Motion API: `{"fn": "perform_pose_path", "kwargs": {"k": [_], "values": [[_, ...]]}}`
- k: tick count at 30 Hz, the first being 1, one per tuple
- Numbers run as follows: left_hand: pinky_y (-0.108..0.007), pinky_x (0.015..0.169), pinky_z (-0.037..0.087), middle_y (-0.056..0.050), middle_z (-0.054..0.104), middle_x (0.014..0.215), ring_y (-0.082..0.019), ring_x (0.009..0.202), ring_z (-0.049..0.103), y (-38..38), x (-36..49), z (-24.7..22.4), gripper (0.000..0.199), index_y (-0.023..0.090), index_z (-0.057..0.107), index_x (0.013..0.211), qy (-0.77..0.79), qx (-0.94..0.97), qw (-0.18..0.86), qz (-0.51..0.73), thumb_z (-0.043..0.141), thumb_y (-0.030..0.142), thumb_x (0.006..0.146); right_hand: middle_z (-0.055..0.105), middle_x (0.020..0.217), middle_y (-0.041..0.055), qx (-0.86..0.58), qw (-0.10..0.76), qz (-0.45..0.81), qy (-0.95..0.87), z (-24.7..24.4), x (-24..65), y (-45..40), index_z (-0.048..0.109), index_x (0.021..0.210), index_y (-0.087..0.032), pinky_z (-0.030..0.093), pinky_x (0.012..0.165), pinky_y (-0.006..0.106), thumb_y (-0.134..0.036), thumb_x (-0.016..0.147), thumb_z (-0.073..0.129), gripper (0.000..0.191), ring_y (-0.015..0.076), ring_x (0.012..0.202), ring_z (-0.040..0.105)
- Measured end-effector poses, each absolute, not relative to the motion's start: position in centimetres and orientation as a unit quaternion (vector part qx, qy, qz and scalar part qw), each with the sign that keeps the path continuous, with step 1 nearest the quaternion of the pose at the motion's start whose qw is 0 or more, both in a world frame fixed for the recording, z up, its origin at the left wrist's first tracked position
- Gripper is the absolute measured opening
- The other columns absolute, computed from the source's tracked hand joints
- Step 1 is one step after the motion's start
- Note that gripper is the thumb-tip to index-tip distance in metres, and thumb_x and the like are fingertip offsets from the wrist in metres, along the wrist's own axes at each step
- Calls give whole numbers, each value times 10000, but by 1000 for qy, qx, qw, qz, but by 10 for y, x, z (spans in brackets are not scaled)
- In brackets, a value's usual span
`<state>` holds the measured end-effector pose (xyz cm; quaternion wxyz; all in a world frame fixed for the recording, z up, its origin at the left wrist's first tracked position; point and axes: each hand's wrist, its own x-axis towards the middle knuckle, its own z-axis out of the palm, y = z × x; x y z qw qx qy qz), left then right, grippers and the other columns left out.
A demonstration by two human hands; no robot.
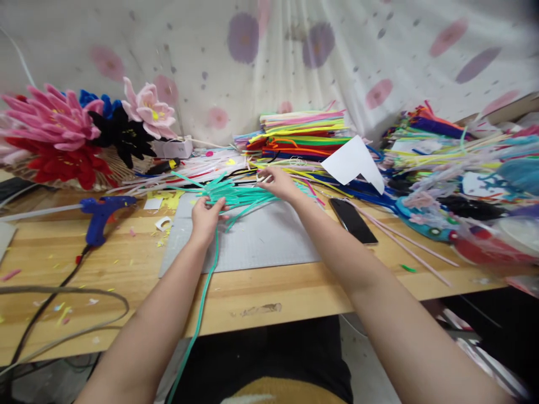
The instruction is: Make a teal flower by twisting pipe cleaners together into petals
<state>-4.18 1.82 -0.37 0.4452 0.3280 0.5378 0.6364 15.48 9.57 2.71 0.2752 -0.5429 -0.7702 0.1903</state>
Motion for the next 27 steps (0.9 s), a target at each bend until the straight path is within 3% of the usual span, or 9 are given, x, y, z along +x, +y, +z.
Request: {"fn": "perform_pose_path", "kwargs": {"k": [2,4,7,13,16,20,27], "values": [[-200,403,476,46,565,570,-157,560,643,17,-38,-6,330,177,415,811,534,359,453,618,697,189,640,624,962,75,-492,326,393,-705,22,141,83,564,1047,-145,503,694,272,-337,813,559,303,132,781,603],[-204,403,477,44,569,572,-165,569,649,15,-34,-9,330,182,413,804,528,389,464,596,698,218,643,623,871,43,-426,312,548,-649,14,131,68,539,1042,-165,515,641,255,-366,770,607,345,115,708,604],[-217,410,484,56,552,552,-171,570,650,14,-29,-14,347,185,420,811,530,422,475,561,710,261,637,607,828,8,-376,324,630,-597,1,123,53,518,983,-177,512,590,235,-238,584,754,468,112,674,600],[-192,391,448,24,596,582,-171,609,650,10,-28,-16,314,183,440,742,546,482,474,495,692,345,648,574,752,-17,-400,372,571,-613,-13,123,51,530,860,-159,462,534,208,-146,539,715,370,89,619,541],[-174,354,393,-10,646,641,-167,609,640,7,-30,-9,243,175,492,723,549,513,479,454,639,366,687,554,694,-33,-407,371,552,-626,-13,130,53,531,853,-158,422,511,210,-171,560,698,337,75,553,504],[-188,385,418,-28,653,637,-154,593,627,5,-30,-2,196,158,517,652,573,496,490,430,617,320,700,532,638,-49,-399,368,529,-652,-14,134,53,544,840,-158,367,473,194,-207,558,702,327,65,518,466],[-189,375,411,-36,636,577,-133,500,598,5,-31,-4,264,139,526,617,585,482,501,418,705,333,623,544,638,-40,-415,355,523,-655,-16,128,49,552,774,-149,369,459,200,-252,564,722,289,66,510,452]]}}
